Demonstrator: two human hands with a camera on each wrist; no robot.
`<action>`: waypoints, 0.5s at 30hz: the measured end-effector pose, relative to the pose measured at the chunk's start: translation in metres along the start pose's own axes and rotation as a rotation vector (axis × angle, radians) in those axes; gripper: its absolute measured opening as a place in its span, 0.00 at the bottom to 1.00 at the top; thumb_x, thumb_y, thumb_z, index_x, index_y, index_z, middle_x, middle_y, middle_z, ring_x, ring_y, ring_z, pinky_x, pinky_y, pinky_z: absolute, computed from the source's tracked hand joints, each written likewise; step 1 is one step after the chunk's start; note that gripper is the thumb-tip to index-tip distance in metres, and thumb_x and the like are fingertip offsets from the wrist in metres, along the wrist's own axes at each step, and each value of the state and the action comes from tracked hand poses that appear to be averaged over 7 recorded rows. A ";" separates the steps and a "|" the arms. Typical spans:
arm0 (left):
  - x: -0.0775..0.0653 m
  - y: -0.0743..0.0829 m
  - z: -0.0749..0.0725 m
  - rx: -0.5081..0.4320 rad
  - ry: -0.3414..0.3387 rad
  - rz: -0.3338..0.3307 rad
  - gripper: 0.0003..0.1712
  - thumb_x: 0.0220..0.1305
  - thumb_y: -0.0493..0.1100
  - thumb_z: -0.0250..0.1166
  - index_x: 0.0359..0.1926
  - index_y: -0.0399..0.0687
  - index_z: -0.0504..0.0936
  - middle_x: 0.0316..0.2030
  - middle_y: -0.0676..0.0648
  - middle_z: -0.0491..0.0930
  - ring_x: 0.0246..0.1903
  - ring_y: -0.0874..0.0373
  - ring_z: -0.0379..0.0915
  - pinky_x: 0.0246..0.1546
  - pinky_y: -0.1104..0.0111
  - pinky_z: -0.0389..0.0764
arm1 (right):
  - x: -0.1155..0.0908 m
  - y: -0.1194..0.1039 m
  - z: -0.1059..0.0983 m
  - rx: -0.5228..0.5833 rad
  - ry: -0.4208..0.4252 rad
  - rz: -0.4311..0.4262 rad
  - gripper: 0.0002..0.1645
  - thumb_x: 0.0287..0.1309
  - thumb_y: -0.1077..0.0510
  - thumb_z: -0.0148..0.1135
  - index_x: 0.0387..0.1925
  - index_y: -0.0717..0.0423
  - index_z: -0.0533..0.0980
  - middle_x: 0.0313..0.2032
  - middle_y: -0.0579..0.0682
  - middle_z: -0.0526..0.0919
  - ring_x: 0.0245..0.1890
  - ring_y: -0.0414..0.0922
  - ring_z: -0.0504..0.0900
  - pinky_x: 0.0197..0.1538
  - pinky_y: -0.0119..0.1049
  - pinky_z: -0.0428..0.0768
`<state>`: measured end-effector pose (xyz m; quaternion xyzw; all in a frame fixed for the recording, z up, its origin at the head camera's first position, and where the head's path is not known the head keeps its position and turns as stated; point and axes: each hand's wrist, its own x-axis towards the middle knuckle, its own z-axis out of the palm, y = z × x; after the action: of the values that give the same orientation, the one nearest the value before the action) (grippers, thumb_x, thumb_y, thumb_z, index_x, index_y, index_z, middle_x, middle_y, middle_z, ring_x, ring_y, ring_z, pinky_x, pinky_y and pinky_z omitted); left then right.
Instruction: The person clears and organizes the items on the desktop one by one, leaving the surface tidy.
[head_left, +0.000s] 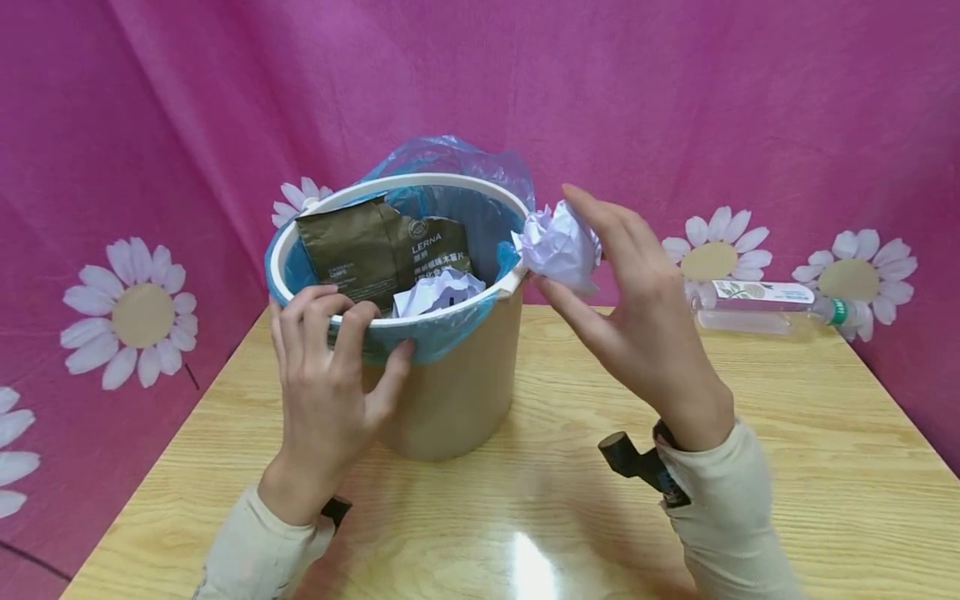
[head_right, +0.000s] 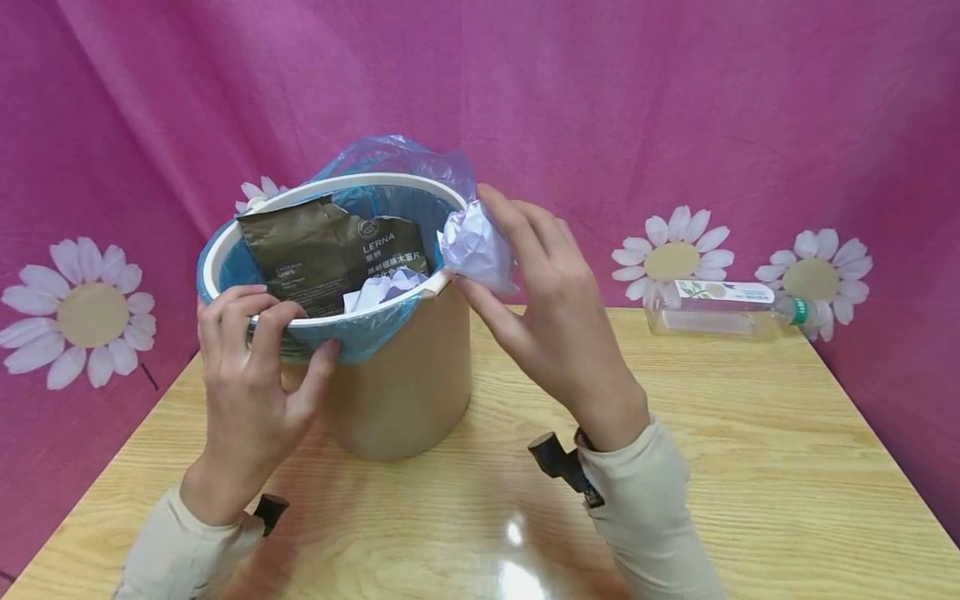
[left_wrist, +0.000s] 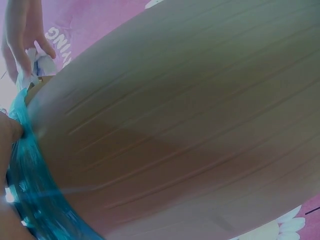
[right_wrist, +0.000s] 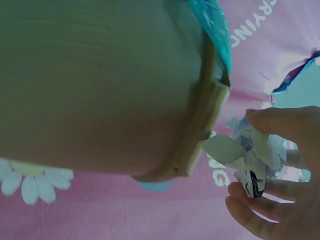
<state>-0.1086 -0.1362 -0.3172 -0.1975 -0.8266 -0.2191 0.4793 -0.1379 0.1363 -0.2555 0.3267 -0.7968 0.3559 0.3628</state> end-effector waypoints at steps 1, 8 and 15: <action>0.000 0.000 0.000 0.000 0.000 0.000 0.24 0.64 0.55 0.60 0.46 0.38 0.75 0.44 0.33 0.71 0.57 0.36 0.64 0.62 0.39 0.56 | 0.001 0.000 0.003 0.009 0.004 0.000 0.42 0.52 0.64 0.73 0.69 0.57 0.68 0.61 0.56 0.76 0.52 0.49 0.75 0.48 0.39 0.73; 0.001 0.001 0.000 -0.006 0.005 -0.003 0.25 0.66 0.57 0.58 0.46 0.39 0.75 0.44 0.33 0.71 0.57 0.36 0.64 0.65 0.35 0.51 | 0.008 -0.003 0.023 0.086 0.096 -0.009 0.44 0.53 0.63 0.73 0.68 0.66 0.60 0.56 0.59 0.77 0.51 0.49 0.76 0.51 0.41 0.75; 0.000 0.000 0.001 -0.008 -0.005 -0.029 0.26 0.67 0.60 0.57 0.48 0.40 0.75 0.46 0.34 0.71 0.58 0.36 0.63 0.66 0.35 0.49 | 0.010 -0.011 0.042 0.215 0.277 -0.007 0.32 0.48 0.70 0.73 0.48 0.72 0.61 0.60 0.59 0.76 0.55 0.48 0.78 0.56 0.42 0.77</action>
<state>-0.1089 -0.1360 -0.3178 -0.1883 -0.8297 -0.2288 0.4731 -0.1491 0.0942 -0.2637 0.3144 -0.6953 0.4795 0.4333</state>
